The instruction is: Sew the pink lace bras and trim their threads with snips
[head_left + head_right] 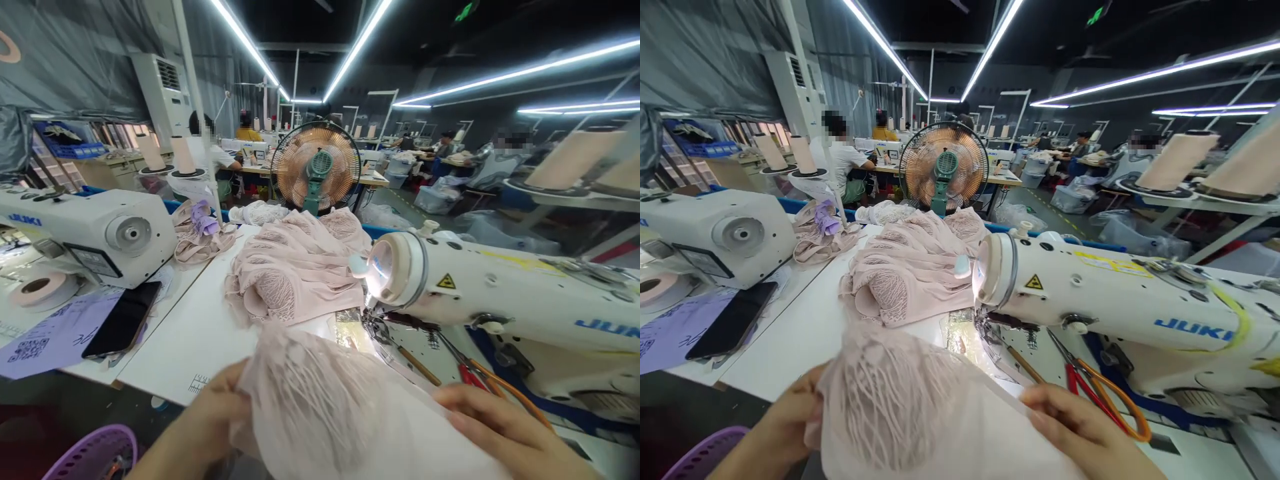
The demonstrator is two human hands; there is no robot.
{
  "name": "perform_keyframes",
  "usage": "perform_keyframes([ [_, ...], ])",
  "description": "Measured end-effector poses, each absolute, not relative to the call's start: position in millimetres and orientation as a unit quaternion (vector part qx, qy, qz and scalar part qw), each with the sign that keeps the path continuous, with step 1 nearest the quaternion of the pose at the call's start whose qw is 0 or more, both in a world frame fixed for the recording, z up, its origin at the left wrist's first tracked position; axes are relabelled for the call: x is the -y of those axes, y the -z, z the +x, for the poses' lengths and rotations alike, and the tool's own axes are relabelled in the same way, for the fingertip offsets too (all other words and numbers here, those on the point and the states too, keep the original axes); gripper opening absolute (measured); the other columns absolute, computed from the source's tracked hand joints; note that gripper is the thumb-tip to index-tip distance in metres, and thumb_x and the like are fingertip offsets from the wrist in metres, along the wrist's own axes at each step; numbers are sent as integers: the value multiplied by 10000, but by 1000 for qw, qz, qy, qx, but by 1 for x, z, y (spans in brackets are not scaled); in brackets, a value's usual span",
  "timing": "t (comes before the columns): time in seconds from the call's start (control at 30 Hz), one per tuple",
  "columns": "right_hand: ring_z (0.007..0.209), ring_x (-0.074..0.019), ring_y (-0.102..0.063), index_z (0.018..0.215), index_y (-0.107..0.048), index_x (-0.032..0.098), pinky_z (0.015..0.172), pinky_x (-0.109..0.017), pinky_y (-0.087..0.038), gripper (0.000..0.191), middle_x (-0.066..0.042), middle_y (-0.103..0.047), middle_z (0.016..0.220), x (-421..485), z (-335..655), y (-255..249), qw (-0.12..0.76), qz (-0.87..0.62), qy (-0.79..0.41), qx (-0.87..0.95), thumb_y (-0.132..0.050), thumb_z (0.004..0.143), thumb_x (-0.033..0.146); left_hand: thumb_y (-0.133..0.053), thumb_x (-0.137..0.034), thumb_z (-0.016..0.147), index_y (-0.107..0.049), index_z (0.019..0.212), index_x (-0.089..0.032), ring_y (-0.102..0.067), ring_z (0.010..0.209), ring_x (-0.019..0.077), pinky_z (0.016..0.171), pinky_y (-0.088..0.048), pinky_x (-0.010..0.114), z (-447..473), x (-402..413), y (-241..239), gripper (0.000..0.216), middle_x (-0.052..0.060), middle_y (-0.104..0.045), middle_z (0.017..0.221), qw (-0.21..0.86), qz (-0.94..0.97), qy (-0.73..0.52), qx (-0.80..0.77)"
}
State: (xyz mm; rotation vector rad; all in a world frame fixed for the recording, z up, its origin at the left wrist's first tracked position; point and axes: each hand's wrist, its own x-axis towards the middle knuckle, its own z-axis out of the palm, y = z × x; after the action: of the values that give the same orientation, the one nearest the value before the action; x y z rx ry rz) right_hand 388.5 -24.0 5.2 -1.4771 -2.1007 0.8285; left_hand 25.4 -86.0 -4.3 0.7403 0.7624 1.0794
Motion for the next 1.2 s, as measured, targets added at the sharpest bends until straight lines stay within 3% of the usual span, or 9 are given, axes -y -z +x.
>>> perform_keyframes([
  [0.1,806,-191,-700,896,-684,238,671,-236,-554,314,-27,-739,871,2,353,3,134,-499,-256,817,-376,939,281,-581,-329,560,-719,829,-164,-674,618,249,559,-530,341,-14,55,-11,344,74,-727,681,632,367,-516,-447],
  [0.2,938,-232,-672,1088,-648,181,758,-307,-536,298,-86,-720,1030,-16,318,15,151,-555,-167,801,-414,907,156,-474,-313,627,-701,891,-171,-697,759,287,629,-561,377,-45,21,-16,376,97,-736,759,550,418,-476,-544],
  [0.27,889,-240,-663,1059,-644,157,724,-343,-524,255,-90,-712,961,-24,301,23,151,-583,-117,790,-444,905,119,-479,-261,629,-677,919,-159,-689,875,299,714,-569,391,-57,5,-19,366,98,-733,827,476,433,-458,-613],
  [0.37,907,-205,-619,876,-648,165,769,-360,-497,118,-50,-675,946,-28,285,30,137,-586,-49,797,-539,905,130,-511,-211,660,-630,994,-177,-621,1065,299,917,-508,435,-52,-1,-23,357,92,-678,1068,197,472,-507,-694],
  [0.47,942,-192,-593,786,-631,162,829,-379,-478,124,-42,-653,980,-28,277,35,119,-577,2,808,-596,902,189,-485,-187,788,-595,1021,-223,-610,1055,241,956,-487,400,-10,8,-24,260,67,-646,1098,-18,621,-509,-595],
  [0.53,876,-183,-607,792,-631,153,792,-369,-491,122,-32,-653,907,-27,275,40,109,-573,23,812,-602,902,198,-398,-144,863,-576,1044,-223,-639,976,192,868,-536,331,35,13,-19,266,58,-680,1006,35,775,-420,-471],
  [0.73,888,-234,-650,921,-680,172,753,-353,-537,194,-83,-699,943,-13,286,56,145,-537,53,830,-511,860,100,-413,-171,888,-455,1294,-76,-589,1129,203,967,-488,312,134,-17,17,419,149,-610,1264,82,913,-99,-386],
  [0.87,1107,-246,-606,1185,-618,148,899,-351,-528,358,-117,-661,1207,12,314,68,179,-470,64,862,-455,866,145,-459,-284,917,-496,1287,-50,-463,1278,286,1080,-365,408,142,-36,32,440,194,-521,1370,50,919,-62,-385],
  [1.2,1017,-246,-668,1105,-643,128,806,-354,-591,321,-118,-700,1147,53,348,79,251,-424,120,862,-417,878,135,-458,-362,910,-543,1243,-131,-546,1078,310,873,-470,463,161,-51,22,414,141,-611,1187,-10,898,-37,-439],
])
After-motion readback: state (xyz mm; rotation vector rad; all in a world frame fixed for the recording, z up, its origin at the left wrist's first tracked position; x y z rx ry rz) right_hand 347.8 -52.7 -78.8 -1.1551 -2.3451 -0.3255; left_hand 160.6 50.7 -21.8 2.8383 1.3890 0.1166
